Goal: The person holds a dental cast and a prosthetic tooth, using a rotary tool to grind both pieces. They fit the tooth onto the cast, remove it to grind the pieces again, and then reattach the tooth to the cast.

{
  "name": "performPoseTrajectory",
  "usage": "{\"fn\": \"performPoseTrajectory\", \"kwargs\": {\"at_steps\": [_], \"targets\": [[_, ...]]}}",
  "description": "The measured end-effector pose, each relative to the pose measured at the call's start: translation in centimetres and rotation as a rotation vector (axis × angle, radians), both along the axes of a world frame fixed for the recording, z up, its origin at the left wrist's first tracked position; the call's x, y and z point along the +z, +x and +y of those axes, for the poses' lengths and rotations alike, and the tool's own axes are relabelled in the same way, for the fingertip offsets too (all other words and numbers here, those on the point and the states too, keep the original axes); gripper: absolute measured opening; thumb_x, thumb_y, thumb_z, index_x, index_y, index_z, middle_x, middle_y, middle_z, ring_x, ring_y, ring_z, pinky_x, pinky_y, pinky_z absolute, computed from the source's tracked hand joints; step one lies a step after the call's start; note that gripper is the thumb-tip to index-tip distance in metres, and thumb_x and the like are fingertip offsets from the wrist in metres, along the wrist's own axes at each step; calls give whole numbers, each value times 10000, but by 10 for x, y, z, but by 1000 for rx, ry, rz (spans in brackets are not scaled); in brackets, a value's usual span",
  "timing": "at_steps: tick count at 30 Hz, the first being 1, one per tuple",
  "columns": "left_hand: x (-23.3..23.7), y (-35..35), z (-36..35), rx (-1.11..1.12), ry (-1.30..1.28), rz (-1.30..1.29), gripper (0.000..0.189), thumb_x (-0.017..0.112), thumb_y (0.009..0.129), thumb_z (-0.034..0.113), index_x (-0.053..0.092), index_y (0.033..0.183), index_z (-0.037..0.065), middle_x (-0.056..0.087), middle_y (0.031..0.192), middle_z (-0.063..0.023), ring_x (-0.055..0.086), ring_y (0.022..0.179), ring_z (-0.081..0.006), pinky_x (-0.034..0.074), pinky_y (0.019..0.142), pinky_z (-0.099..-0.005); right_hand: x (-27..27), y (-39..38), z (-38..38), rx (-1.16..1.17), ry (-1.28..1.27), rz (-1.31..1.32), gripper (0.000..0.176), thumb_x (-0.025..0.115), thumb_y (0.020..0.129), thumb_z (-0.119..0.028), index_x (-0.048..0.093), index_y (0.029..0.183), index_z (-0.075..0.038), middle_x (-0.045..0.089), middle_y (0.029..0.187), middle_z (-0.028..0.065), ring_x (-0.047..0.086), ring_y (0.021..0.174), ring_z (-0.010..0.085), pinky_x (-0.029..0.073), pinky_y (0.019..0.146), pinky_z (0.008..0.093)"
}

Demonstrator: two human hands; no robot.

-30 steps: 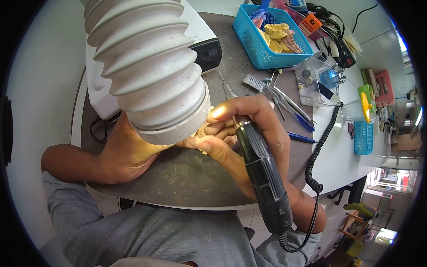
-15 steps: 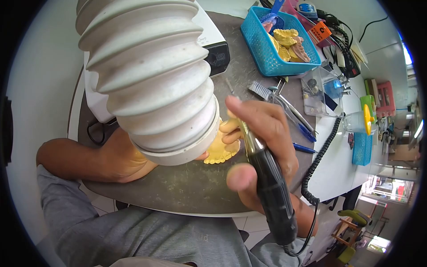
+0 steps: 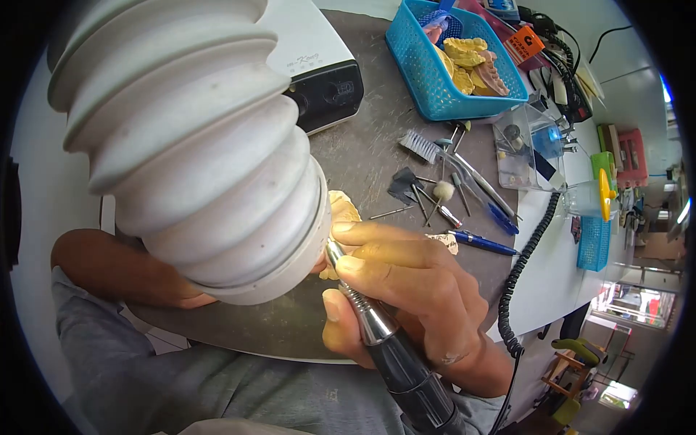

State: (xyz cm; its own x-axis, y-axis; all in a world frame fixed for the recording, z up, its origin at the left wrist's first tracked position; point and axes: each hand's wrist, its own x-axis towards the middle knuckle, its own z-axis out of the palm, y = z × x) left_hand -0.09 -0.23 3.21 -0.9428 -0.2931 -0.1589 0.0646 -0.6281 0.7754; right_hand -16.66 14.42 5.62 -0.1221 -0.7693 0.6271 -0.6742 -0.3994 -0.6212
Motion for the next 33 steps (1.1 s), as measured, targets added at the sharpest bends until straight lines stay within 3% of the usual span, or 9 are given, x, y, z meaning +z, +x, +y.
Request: {"fn": "performPoseTrajectory", "kwargs": {"at_steps": [3, 6, 9, 15, 18, 20, 24, 30, 33], "targets": [[-8, -5, 3, 67, 58, 202, 404, 615, 893, -97, 542, 1283, -17, 626, 1265, -73, 577, 1169, -135, 474, 985, -295, -10, 4, -2, 31, -92, -156, 358, 805, 777, -43, 553, 1017, 38, 678, 930, 223, 730, 934, 335, 621, 743, 357], [-12, -9, 6, 76, 166, 67, 352, 608, 891, -100, 565, 1235, -39, 643, 1220, -72, 586, 1144, -130, 480, 964, -278, -12, 1, -1, 61, -79, -108, 364, 810, 795, -67, 536, 1012, 33, 676, 922, 228, 730, 934, 367, 627, 729, 369], [-28, -9, 4, 38, 41, 191, 304, 606, 885, -101, 591, 1185, -53, 663, 1156, -60, 602, 1086, -115, 491, 924, -261, -12, -1, -3, 86, -114, -49, 362, 815, 792, -63, 544, 1005, 46, 671, 915, 224, 732, 902, 377, 629, 704, 371], [-8, 0, -5, 20, -15, -21, 286, 618, 877, -90, 611, 1160, -48, 674, 1094, -35, 609, 986, -85, 500, 852, -247, -15, 3, 4, 60, -47, -116, 351, 816, 789, -50, 556, 996, 62, 666, 903, 211, 733, 875, 384, 631, 690, 379], [-16, -1, -5, -72, -35, 9, 310, 613, 880, -94, 597, 1186, -47, 669, 1135, -51, 608, 1046, -103, 495, 902, -260, -9, 2, -1, 48, -88, -3, 345, 812, 787, -42, 558, 996, 61, 666, 901, 205, 733, 874, 384, 632, 696, 386], [-16, -9, 6, 64, 113, 149, 345, 609, 888, -94, 572, 1227, -45, 655, 1201, -69, 595, 1126, -129, 479, 968, -282, -15, 2, 1, 66, -88, -57, 345, 813, 781, -40, 561, 995, 60, 669, 900, 204, 733, 873, 384, 631, 702, 391], [-32, -8, 5, 58, 65, 252, 372, 608, 897, -91, 550, 1261, -41, 637, 1256, -80, 574, 1189, -147, 459, 1018, -302, -6, -1, 5, 83, 41, -37, 338, 812, 783, -42, 564, 992, 56, 671, 893, 206, 733, 871, 383, 631, 705, 392], [-12, -5, 4, 39, 85, 85, 375, 582, 890, -112, 548, 1258, -46, 636, 1247, -83, 572, 1188, -147, 460, 1016, -297, -6, -2, 6, 123, 65, -70, 337, 820, 782, -45, 574, 987, 59, 676, 893, 217, 730, 888, 390, 623, 703, 394], [0, 0, 0, 61, -64, -44, 425, 553, 870, -139, 521, 1284, -51, 620, 1264, -88, 560, 1200, -146, 456, 1019, -291, -4, -3, 7, 134, 62, -52, 343, 824, 776, -43, 575, 987, 63, 676, 896, 220, 728, 896, 392, 619, 699, 393]]}}
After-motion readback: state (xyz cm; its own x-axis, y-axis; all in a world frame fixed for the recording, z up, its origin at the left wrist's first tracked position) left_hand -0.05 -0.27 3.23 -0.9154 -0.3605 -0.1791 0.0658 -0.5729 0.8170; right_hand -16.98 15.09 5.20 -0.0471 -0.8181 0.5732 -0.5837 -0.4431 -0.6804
